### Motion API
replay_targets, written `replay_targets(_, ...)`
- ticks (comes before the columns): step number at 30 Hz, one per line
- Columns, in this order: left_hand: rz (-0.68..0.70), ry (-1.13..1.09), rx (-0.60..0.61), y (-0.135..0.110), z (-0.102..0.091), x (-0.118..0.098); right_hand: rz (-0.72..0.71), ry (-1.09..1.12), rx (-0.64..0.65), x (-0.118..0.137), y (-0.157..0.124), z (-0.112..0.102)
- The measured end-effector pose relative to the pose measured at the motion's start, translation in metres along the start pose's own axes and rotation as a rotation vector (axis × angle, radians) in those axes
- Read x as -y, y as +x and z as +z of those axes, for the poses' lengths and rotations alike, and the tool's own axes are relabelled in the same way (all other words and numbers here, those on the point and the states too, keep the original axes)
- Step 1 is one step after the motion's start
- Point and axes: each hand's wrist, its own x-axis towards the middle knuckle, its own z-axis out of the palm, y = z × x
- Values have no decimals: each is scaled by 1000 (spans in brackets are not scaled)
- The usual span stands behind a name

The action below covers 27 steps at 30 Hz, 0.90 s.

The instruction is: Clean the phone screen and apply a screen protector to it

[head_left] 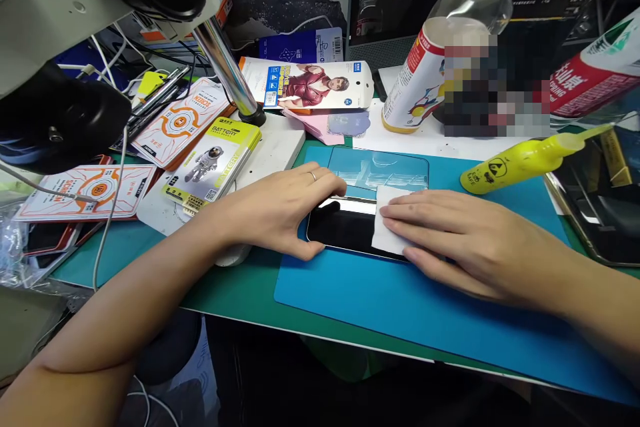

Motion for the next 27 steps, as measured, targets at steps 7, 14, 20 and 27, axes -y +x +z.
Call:
replay_targets(7,-8,12,5,0,-1,0,-68,108,2,0,3,-5)
replay_targets(14,-26,39,23,-1,-1,-1,-45,40,40,-1,4,-2)
replay_targets(20,-18,52,18,1,-1,-2,-45,24,151,1,5,3)
replay_targets(27,-11,44,13,1,0,0,-70,21,75,-1,5,-4)
